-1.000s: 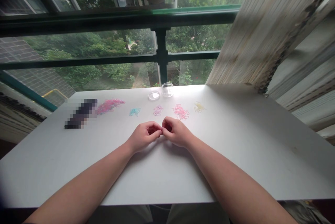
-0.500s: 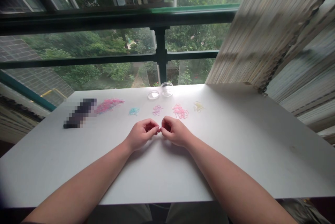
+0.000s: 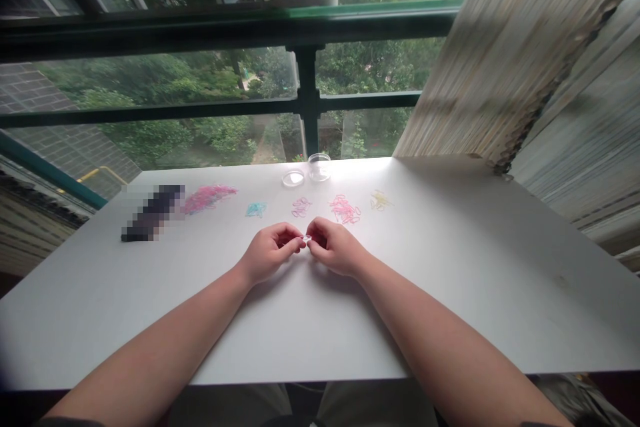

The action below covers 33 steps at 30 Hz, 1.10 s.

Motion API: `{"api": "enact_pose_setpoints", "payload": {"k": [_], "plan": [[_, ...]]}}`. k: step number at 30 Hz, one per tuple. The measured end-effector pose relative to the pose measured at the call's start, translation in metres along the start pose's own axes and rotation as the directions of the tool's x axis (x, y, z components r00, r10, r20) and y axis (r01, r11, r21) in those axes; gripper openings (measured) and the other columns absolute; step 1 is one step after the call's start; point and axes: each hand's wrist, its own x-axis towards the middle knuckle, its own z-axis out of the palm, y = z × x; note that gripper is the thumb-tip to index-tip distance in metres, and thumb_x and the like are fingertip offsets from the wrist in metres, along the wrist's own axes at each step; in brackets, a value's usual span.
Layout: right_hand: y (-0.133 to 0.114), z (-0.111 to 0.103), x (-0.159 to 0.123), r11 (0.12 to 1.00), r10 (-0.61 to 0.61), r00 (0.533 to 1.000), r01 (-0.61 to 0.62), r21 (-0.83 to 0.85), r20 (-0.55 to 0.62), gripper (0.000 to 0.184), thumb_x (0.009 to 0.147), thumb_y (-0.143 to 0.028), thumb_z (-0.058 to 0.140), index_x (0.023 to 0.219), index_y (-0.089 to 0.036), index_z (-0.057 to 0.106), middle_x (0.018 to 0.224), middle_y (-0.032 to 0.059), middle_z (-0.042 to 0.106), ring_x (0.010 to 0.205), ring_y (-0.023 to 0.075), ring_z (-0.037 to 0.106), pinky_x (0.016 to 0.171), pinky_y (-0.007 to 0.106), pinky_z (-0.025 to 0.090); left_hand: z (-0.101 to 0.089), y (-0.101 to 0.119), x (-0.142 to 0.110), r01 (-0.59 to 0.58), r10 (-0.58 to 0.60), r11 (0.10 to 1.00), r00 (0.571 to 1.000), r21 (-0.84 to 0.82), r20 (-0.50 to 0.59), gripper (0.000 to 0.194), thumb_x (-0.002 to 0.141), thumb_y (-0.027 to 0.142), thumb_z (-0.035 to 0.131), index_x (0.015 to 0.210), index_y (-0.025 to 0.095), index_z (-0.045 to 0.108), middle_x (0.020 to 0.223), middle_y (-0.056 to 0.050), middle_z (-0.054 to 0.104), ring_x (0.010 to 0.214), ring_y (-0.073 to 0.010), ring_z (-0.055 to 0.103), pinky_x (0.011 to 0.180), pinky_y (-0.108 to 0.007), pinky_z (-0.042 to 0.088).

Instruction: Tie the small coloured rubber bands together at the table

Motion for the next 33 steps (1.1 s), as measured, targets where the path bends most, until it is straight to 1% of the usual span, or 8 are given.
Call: {"api": "enact_pose_setpoints", "payload": {"k": [6, 12, 15, 21, 26, 33], "plan": [[-0.0006, -0.0001, -0.0004, 1.0, 0.006, 1.0, -0.006, 0.016, 0.01, 0.002, 0.076, -0.019, 0.051, 0.078, -0.019, 0.051, 0.059, -0.0039, 0.049, 0.052, 0.0094, 0.042, 0.05, 0.022, 0.034, 0.0004, -0.0006, 0.0003, 0.004, -0.004, 1.0, 1.0, -0.007, -0.001, 0.016, 0.077, 0.03, 0.058, 0.082, 0.016, 0.064, 0.08, -0.005, 0.069, 0.07, -0.0147, 0.062, 0.062, -0.024, 0.047], [-0.0008, -0.0003, 0.0, 1.0, 0.011, 1.0, -0.011, 0.003, 0.004, 0.003, 0.078, -0.021, 0.05, 0.077, -0.019, 0.051, 0.059, -0.0035, 0.049, 0.052, 0.0096, 0.042, 0.051, 0.023, 0.035, -0.0005, -0.0016, 0.0005, 0.003, -0.003, 1.0, 1.0, 0.007, 0.005, 0.017, 0.077, 0.032, 0.059, 0.082, 0.017, 0.064, 0.08, -0.005, 0.069, 0.07, -0.0145, 0.062, 0.063, -0.024, 0.048], [-0.0022, -0.001, -0.0001, 1.0, 0.01, 1.0, -0.01, -0.021, -0.011, 0.006, 0.079, -0.023, 0.05, 0.076, -0.019, 0.051, 0.059, -0.0035, 0.049, 0.053, 0.0096, 0.042, 0.051, 0.023, 0.035, -0.0008, -0.0013, 0.0005, -0.002, 0.002, 1.0, 1.0, 0.03, 0.011, 0.017, 0.077, 0.032, 0.059, 0.081, 0.017, 0.064, 0.08, -0.005, 0.069, 0.07, -0.0146, 0.062, 0.064, -0.025, 0.048], [-0.003, -0.001, 0.0003, 0.998, 0.05, 0.998, -0.051, -0.029, -0.028, 0.015, 0.082, -0.03, 0.049, 0.073, -0.019, 0.051, 0.059, -0.0025, 0.05, 0.053, 0.0104, 0.044, 0.052, 0.023, 0.036, -0.0002, 0.0009, -0.0003, -0.023, 0.022, 0.995, 1.0, 0.097, 0.009, 0.014, 0.076, 0.03, 0.06, 0.079, 0.017, 0.064, 0.079, -0.004, 0.068, 0.067, -0.0138, 0.06, 0.062, -0.024, 0.046], [-0.0018, -0.0006, 0.0007, 0.996, 0.027, 0.998, -0.031, -0.085, -0.049, 0.013, 0.081, -0.027, 0.05, 0.07, -0.019, 0.05, 0.058, -0.0031, 0.048, 0.054, 0.01, 0.041, 0.052, 0.023, 0.034, -0.0003, 0.0008, -0.0002, -0.03, 0.03, 0.992, 1.0, 0.119, 0.009, 0.013, 0.076, 0.03, 0.059, 0.079, 0.018, 0.063, 0.079, -0.003, 0.068, 0.066, -0.0131, 0.059, 0.062, -0.023, 0.046], [-0.003, -0.0019, -0.0002, 0.998, 0.026, 0.999, -0.027, -0.049, -0.025, 0.015, 0.081, -0.031, 0.051, 0.073, -0.018, 0.05, 0.059, -0.0029, 0.05, 0.052, 0.0095, 0.043, 0.05, 0.022, 0.035, -0.0006, 0.0011, -0.0005, -0.05, 0.042, 0.981, 0.998, 0.188, 0.045, 0.015, 0.077, 0.031, 0.058, 0.08, 0.017, 0.063, 0.077, -0.002, 0.067, 0.065, -0.0126, 0.059, 0.06, -0.023, 0.045]]}}
